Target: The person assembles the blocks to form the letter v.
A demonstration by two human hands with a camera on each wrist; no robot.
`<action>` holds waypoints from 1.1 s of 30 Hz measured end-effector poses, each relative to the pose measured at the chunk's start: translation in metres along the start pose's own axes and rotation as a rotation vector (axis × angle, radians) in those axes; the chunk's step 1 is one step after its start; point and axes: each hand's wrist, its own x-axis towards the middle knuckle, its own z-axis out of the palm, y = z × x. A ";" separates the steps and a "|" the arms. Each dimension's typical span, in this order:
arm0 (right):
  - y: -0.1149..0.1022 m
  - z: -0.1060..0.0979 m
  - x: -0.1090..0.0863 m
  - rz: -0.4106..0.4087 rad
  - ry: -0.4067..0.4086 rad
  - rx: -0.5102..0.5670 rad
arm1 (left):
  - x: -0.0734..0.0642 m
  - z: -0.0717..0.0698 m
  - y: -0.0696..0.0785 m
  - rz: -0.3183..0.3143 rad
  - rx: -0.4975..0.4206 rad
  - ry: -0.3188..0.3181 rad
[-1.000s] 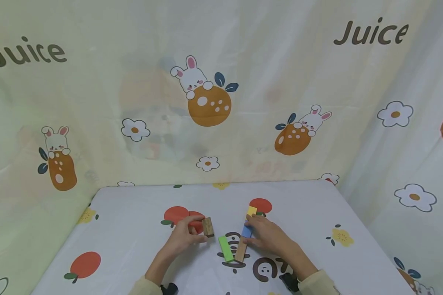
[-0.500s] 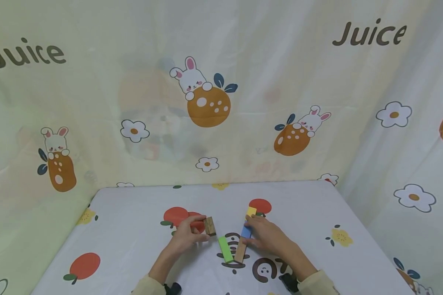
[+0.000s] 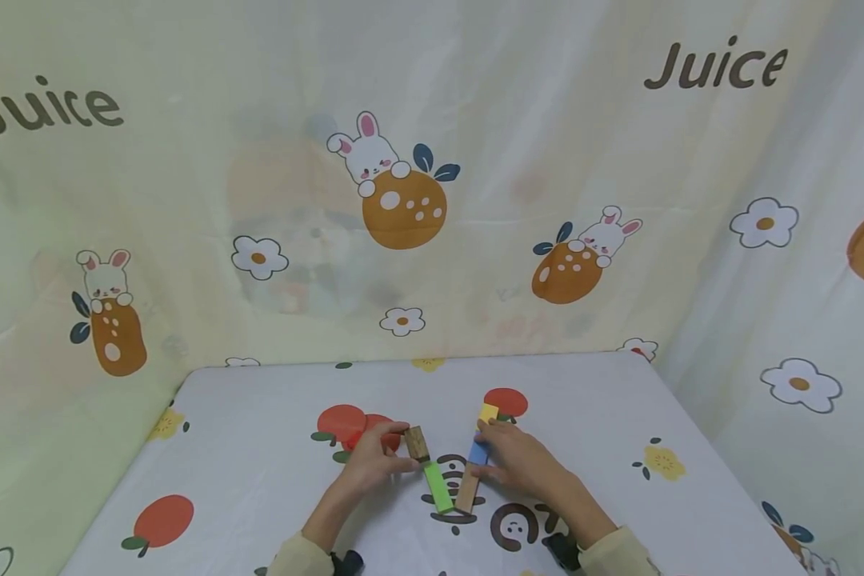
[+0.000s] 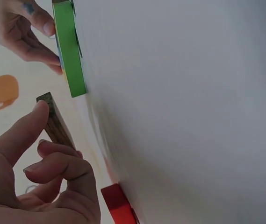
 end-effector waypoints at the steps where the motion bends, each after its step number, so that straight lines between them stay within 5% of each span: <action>1: 0.000 -0.001 0.000 0.001 0.000 0.002 | 0.000 0.001 0.001 0.000 -0.001 -0.001; 20: -0.003 -0.002 -0.001 0.016 -0.010 -0.006 | 0.002 0.008 0.004 -0.021 0.031 0.013; 33: -0.003 -0.003 0.000 0.023 -0.014 0.005 | 0.005 0.013 0.003 0.031 0.107 0.026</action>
